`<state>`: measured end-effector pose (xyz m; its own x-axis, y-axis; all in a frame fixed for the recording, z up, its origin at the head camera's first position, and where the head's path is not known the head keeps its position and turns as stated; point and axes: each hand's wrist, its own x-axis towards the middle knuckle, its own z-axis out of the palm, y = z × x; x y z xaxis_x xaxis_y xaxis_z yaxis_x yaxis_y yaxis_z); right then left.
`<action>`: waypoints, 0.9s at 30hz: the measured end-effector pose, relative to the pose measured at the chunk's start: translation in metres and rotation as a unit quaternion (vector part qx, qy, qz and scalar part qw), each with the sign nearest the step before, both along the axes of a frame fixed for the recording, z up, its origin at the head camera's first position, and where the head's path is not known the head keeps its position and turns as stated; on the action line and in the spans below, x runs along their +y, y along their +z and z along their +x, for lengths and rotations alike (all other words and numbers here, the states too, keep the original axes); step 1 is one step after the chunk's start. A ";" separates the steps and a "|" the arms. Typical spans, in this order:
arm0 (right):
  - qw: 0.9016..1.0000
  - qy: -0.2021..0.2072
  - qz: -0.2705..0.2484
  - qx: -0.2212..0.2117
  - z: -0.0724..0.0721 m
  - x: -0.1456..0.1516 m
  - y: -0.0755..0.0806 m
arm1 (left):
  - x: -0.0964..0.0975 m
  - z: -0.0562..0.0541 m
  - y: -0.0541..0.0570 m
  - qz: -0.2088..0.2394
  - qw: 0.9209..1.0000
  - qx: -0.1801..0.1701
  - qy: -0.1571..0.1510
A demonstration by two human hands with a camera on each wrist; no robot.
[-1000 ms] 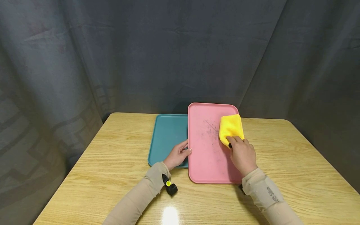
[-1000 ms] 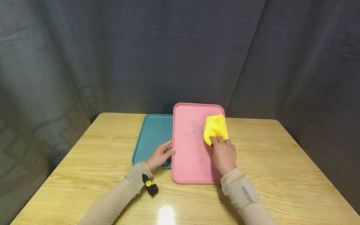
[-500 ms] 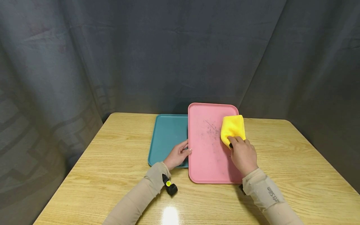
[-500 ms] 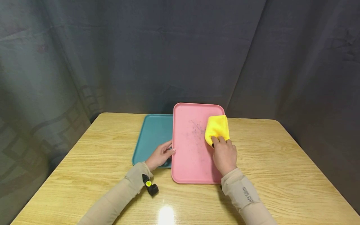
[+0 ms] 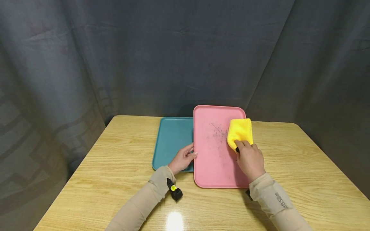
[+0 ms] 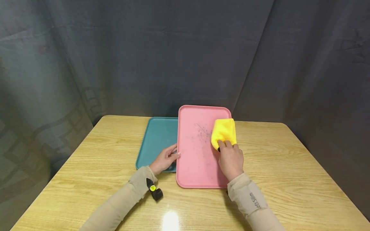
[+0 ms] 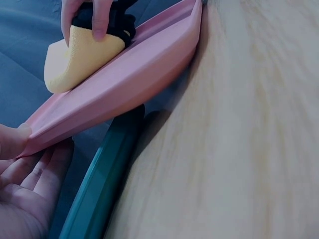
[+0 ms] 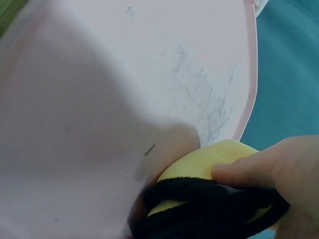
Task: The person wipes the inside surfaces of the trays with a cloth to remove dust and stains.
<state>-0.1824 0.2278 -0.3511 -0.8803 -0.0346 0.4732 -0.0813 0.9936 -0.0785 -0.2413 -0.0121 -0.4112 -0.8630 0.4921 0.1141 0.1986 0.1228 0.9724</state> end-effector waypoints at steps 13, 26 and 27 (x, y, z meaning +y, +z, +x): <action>1.000 0.014 -0.006 -0.003 0.005 -0.002 0.000 | 0.000 -0.001 -0.001 -0.004 1.000 0.002 -0.001; 0.999 0.036 -0.010 0.013 0.006 -0.010 -0.001 | -0.002 -0.001 0.000 -0.004 1.000 -0.008 0.000; 0.999 0.038 -0.009 0.013 0.006 -0.011 -0.001 | -0.002 -0.001 -0.001 -0.002 1.000 -0.004 -0.001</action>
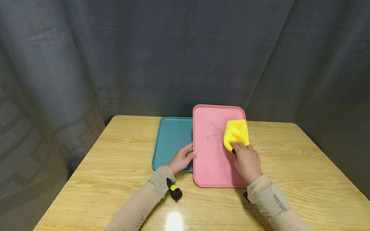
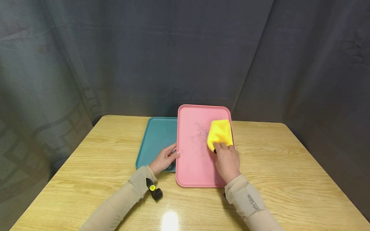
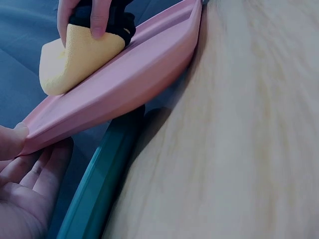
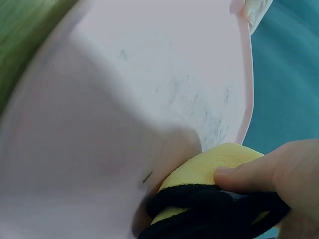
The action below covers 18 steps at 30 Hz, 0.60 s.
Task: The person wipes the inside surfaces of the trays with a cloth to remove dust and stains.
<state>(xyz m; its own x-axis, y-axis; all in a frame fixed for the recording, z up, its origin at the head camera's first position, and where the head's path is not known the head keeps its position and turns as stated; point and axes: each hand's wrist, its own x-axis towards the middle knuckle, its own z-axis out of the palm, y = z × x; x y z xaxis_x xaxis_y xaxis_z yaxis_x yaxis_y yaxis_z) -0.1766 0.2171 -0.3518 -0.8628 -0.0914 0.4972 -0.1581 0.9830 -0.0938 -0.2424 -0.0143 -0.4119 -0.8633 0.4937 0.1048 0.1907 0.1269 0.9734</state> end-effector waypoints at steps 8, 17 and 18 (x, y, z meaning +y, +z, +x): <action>1.000 0.014 0.004 0.006 0.000 -0.003 -0.003 | 0.001 -0.001 -0.002 0.004 1.000 0.014 0.005; 1.000 0.024 0.008 0.000 0.000 -0.009 -0.003 | 0.001 -0.001 -0.001 0.010 1.000 0.025 0.016; 1.000 0.027 0.009 -0.001 0.000 -0.010 -0.003 | 0.001 -0.001 -0.001 0.011 1.000 0.024 0.016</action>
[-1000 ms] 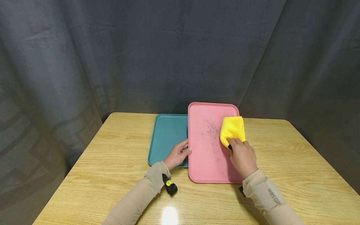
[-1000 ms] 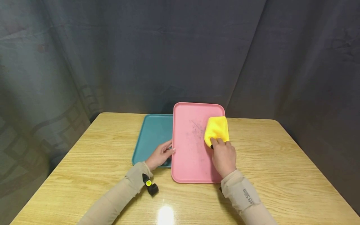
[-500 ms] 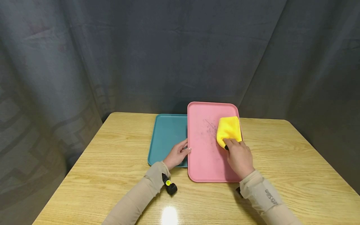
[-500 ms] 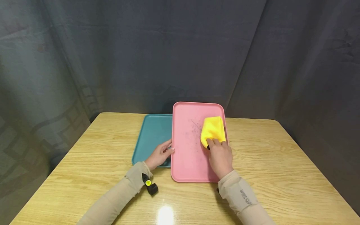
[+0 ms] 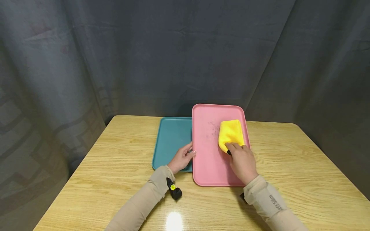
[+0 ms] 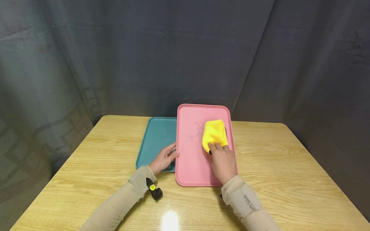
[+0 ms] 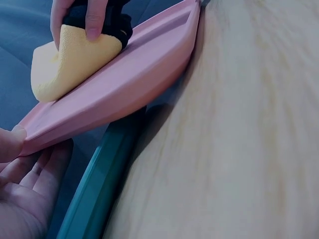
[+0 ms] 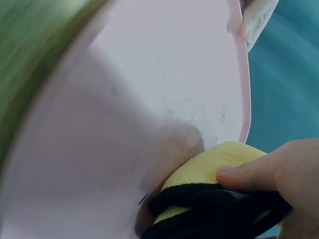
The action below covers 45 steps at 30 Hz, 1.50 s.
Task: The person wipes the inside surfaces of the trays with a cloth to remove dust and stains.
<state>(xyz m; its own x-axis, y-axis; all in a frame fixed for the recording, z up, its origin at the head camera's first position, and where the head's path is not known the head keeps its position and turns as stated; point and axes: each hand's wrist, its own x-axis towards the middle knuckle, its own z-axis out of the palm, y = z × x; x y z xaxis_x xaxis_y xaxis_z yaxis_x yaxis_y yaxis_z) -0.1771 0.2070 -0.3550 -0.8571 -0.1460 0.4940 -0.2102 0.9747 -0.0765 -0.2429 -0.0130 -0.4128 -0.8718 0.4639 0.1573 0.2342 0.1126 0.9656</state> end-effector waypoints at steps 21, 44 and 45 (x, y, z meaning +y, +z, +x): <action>1.000 0.012 0.012 -0.008 0.001 -0.015 -0.003 | 0.000 -0.001 -0.001 0.008 1.000 0.005 0.004; 0.999 0.037 0.025 0.014 0.002 -0.031 -0.006 | 0.000 -0.001 0.001 0.002 1.000 -0.003 0.011; 0.999 0.039 0.025 0.015 0.002 -0.032 -0.006 | 0.000 -0.001 0.001 0.002 1.000 -0.002 0.010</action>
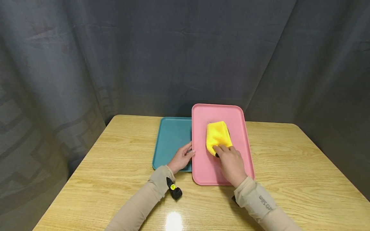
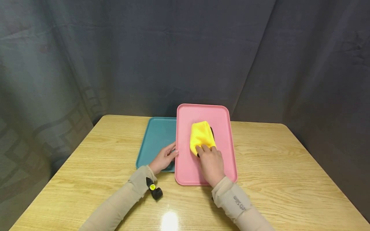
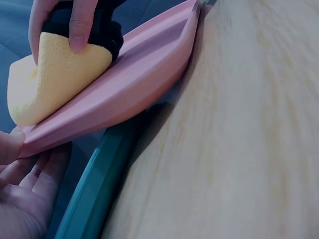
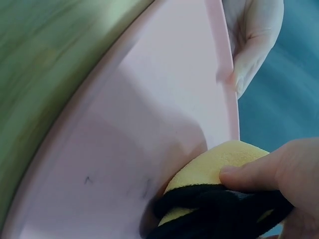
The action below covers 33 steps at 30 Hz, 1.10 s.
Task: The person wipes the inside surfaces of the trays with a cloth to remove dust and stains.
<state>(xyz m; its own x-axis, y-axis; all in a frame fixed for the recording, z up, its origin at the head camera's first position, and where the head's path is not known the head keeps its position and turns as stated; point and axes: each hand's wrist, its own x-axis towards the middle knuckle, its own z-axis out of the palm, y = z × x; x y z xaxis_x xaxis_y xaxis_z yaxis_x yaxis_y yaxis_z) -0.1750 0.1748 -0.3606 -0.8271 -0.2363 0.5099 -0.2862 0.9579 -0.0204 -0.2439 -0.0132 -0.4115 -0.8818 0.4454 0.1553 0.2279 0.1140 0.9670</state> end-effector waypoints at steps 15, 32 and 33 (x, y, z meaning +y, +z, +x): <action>1.000 0.008 0.010 -0.002 0.001 -0.011 -0.002 | 0.000 -0.001 -0.001 -0.001 1.000 0.007 0.001; 0.999 0.022 0.025 0.002 0.002 -0.019 -0.005 | 0.000 0.000 0.001 -0.001 1.000 -0.008 0.000; 0.999 0.022 0.027 0.001 0.002 -0.019 -0.005 | 0.000 0.001 0.000 -0.002 1.000 -0.007 0.000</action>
